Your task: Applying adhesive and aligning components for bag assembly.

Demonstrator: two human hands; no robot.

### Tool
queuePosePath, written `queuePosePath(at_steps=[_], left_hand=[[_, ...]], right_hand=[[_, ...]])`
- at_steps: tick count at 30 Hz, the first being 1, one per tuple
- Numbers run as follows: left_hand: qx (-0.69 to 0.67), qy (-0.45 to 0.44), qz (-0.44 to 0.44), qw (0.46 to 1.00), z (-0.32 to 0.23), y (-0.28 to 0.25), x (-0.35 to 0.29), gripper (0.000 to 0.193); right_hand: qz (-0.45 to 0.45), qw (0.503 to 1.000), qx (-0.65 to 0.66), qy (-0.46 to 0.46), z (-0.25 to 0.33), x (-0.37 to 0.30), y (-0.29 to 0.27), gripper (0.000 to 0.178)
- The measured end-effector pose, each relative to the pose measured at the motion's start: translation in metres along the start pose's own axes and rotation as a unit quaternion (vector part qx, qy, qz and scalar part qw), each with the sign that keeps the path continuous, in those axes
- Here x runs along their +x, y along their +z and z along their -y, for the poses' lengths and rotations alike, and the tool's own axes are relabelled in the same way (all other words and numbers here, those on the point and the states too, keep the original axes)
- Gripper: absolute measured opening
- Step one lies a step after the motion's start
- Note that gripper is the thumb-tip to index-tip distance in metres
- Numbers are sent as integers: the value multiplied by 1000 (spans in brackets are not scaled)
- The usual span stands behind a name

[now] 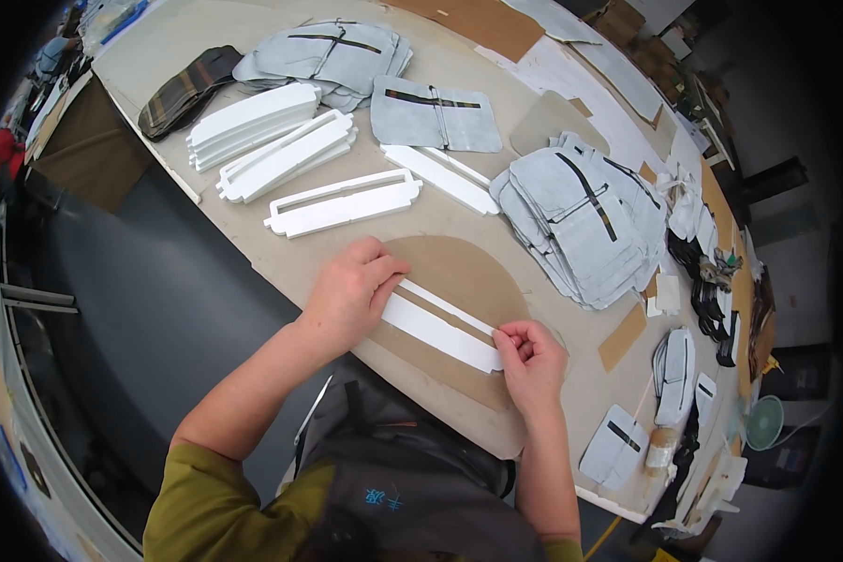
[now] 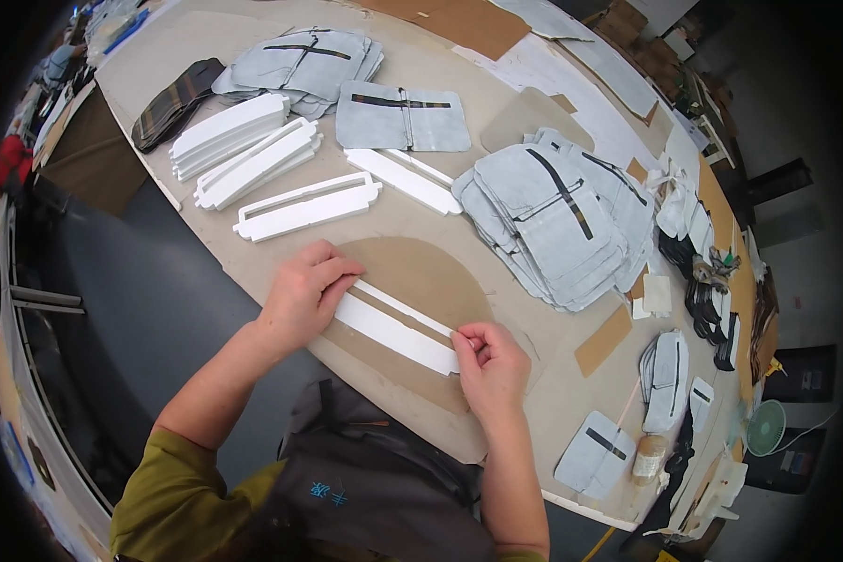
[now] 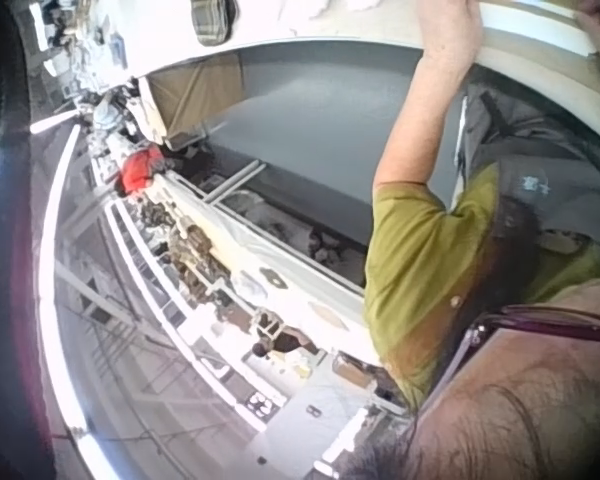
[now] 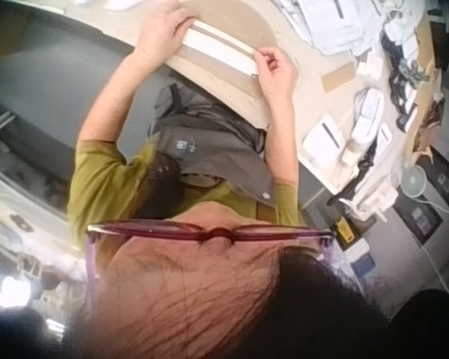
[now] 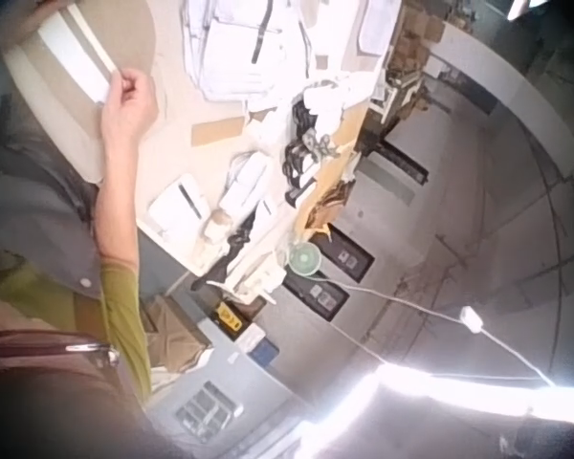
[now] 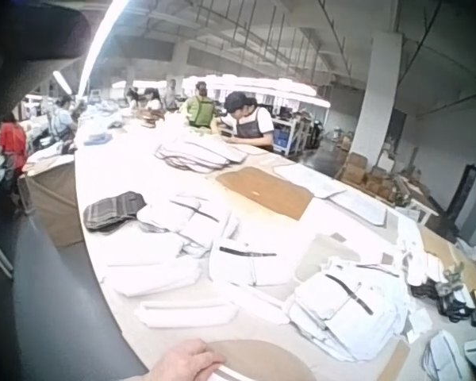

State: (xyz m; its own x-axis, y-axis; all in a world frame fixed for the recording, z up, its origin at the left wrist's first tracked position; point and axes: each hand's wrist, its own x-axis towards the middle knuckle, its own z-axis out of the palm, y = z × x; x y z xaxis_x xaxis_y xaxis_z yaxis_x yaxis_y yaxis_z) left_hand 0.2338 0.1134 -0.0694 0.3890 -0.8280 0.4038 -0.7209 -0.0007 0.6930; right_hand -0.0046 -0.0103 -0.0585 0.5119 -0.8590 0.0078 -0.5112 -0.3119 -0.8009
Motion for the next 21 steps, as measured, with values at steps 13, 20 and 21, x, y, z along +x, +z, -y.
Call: queuePosePath(at_steps=[13, 20, 21], left_hand=[[-11, -14, -18, 1000, -10, -14, -9, 23], [38, 70, 40, 996, -35, -7, -42, 31], [45, 64, 41, 996, -34, -5, -43, 32]], right_hand=[[-1, 1000, 8, -8, -1, 1, -2, 7], [0, 1000, 0, -19, -2, 0, -2, 7], [-1, 1000, -3, -20, -2, 0, -3, 7]])
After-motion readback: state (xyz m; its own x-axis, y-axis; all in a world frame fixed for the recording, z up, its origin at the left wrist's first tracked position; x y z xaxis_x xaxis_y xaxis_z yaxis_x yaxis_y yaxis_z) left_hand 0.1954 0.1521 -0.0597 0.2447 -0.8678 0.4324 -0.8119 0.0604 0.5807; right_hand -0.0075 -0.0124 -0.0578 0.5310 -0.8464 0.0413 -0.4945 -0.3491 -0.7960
